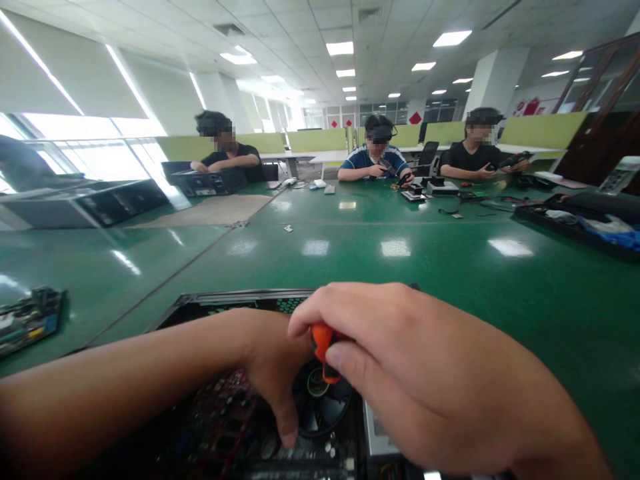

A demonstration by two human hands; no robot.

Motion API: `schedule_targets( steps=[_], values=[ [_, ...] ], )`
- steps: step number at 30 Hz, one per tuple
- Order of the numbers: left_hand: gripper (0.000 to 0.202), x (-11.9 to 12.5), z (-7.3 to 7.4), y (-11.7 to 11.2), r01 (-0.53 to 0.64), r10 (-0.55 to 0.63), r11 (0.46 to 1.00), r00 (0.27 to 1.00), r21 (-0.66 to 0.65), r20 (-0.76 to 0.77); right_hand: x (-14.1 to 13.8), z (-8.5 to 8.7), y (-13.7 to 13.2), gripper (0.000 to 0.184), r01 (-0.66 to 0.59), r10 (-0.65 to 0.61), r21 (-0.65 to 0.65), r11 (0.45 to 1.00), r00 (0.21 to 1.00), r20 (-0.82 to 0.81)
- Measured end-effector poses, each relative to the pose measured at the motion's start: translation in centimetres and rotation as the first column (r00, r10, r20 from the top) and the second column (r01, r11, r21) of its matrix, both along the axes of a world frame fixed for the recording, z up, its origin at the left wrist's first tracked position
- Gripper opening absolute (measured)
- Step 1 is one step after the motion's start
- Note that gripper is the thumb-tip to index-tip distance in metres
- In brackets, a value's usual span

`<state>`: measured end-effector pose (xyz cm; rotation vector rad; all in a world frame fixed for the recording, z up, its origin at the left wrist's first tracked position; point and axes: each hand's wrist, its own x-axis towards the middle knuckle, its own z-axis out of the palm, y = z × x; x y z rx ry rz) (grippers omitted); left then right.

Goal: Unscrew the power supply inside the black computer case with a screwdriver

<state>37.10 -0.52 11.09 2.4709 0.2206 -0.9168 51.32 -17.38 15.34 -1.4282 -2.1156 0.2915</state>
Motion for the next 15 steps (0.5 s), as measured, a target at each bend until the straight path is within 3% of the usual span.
schedule_targets(
  steps=[2, 7, 12, 15],
  values=[
    [0.112, 0.17, -0.4, 0.41, 0.043, -0.041, 0.995, 0.999, -0.086, 0.021, -0.14, 0.32, -0.14, 0.028, -0.063, 0.062, -0.049, 0.997, 0.998, -0.013],
    [0.095, 0.55, -0.3, 0.62, 0.046, -0.045, 0.992, 0.999, -0.12, 0.014, -0.17, 0.48, -0.24, 0.028, -0.105, 0.102, -0.135, 0.985, 0.994, -0.034],
    [0.091, 0.67, -0.15, 0.52, 0.032, -0.032, 0.997, 0.999, -0.064, 0.004, 0.1, 0.52, -0.22, 0.025, -0.128, 0.123, -0.169, 0.977, 0.992, -0.041],
    [0.068, 0.69, -0.28, 0.56, 0.065, -0.065, 0.994, 0.998, -0.089, -0.007, 0.08, 0.63, -0.27, 0.025, -0.136, 0.132, -0.171, 0.976, 0.991, -0.031]
  ],
)
